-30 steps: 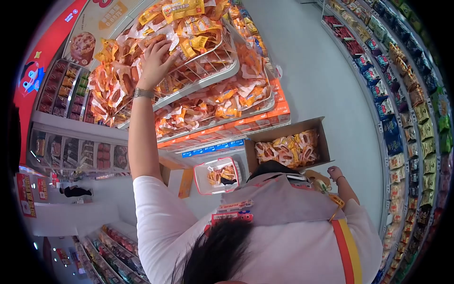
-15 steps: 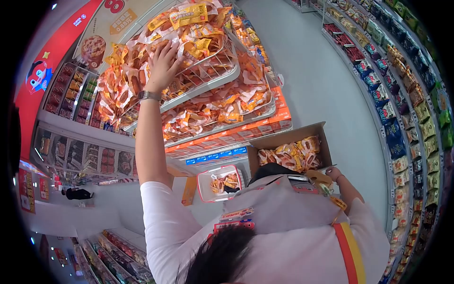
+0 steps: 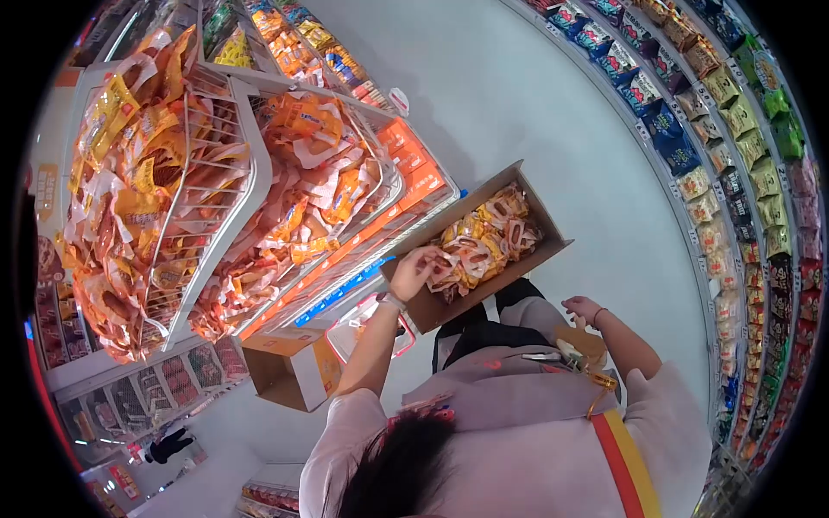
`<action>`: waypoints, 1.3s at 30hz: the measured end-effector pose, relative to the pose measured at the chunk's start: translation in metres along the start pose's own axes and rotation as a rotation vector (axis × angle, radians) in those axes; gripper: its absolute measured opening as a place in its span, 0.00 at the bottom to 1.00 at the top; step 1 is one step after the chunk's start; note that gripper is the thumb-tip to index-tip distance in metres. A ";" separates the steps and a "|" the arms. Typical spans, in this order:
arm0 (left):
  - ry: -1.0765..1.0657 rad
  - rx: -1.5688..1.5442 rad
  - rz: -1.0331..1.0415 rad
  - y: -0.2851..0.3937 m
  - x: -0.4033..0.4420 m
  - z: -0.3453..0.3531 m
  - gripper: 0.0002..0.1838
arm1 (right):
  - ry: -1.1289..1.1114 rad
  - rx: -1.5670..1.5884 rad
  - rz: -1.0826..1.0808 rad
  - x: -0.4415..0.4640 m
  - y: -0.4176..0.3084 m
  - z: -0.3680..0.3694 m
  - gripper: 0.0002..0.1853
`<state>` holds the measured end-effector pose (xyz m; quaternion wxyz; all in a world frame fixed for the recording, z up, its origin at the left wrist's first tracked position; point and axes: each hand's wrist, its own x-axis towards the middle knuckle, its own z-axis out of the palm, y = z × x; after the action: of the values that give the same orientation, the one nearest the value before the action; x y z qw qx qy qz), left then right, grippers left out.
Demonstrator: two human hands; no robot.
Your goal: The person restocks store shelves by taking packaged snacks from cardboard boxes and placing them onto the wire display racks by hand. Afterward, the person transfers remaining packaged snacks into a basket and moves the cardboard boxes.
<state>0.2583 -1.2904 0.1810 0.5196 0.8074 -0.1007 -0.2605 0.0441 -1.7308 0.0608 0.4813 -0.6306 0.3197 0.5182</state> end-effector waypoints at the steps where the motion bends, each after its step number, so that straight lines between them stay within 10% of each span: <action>1: -0.129 0.234 -0.093 -0.079 0.004 0.032 0.23 | -0.076 -0.035 0.070 -0.008 -0.003 0.013 0.33; 8: -0.525 1.239 -0.409 -0.271 0.048 0.117 0.43 | -0.099 -0.082 -0.052 -0.038 0.002 0.054 0.51; 20: -0.540 1.286 -0.118 -0.336 0.104 0.128 0.25 | -0.027 0.097 -0.069 -0.040 -0.001 0.067 0.46; 22: -0.792 1.023 -0.305 -0.314 0.119 0.118 0.20 | -0.016 0.120 -0.047 -0.045 0.009 0.072 0.45; 28: -0.330 0.929 -0.005 -0.252 0.109 0.059 0.21 | 0.036 0.048 0.104 -0.054 0.004 0.076 0.41; 30: -0.430 0.589 -0.230 -0.186 0.100 0.024 0.30 | 0.009 -0.027 0.023 -0.045 -0.009 0.066 0.36; 39: 0.300 -0.148 0.309 0.153 -0.105 -0.138 0.18 | 0.018 0.047 -0.532 -0.077 -0.195 0.081 0.24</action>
<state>0.2586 -1.2041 0.3957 0.6203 0.7718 -0.1255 -0.0614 0.1716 -1.5971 0.1889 0.6121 -0.6856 0.1589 0.3605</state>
